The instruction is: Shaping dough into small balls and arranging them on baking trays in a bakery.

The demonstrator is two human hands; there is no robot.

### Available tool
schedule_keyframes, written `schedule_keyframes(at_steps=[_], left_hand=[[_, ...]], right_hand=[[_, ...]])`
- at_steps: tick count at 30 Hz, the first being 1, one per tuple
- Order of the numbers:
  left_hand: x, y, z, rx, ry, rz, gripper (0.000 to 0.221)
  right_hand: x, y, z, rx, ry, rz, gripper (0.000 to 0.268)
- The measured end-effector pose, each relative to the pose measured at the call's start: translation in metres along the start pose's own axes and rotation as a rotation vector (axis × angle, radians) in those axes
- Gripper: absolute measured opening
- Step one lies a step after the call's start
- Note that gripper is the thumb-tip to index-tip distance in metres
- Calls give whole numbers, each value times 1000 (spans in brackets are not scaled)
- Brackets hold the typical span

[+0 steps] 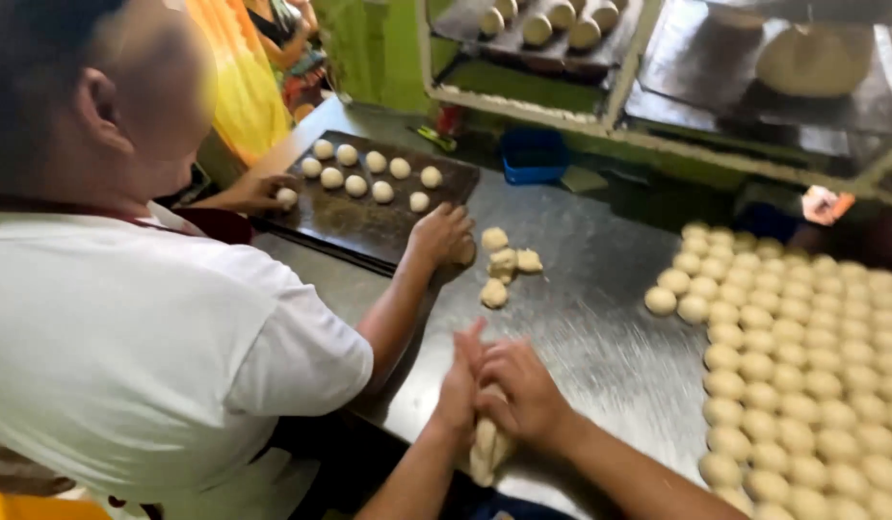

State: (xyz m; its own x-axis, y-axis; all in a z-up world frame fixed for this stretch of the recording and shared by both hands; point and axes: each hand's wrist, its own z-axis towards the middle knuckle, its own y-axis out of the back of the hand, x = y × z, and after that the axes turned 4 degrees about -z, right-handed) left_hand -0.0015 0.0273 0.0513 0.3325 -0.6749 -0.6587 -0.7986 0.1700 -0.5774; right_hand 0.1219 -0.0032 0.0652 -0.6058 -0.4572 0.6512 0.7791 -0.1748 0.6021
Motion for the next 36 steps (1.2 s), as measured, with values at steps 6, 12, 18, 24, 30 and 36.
schedule_keyframes(at_steps=[6, 12, 18, 24, 30, 36], left_hand=[[13, 14, 41, -257, -323, 478, 62], [19, 48, 64, -372, -157, 97, 58], [112, 34, 94, -192, -1425, 2111, 22], [47, -10, -19, 458, -533, 753, 35], [61, 29, 57, 41, -503, -161, 69], [19, 36, 44, -300, -400, 446, 64]], right_hand=[[-22, -28, 26, -638, 252, -166, 42], [-13, -19, 3, -136, 276, -36, 46], [-135, -23, 25, -485, -34, -517, 37], [-54, 18, 36, -226, -133, -364, 79], [-48, -33, -9, -332, 285, -148, 30], [-6, -32, 5, -246, -97, 45, 37]])
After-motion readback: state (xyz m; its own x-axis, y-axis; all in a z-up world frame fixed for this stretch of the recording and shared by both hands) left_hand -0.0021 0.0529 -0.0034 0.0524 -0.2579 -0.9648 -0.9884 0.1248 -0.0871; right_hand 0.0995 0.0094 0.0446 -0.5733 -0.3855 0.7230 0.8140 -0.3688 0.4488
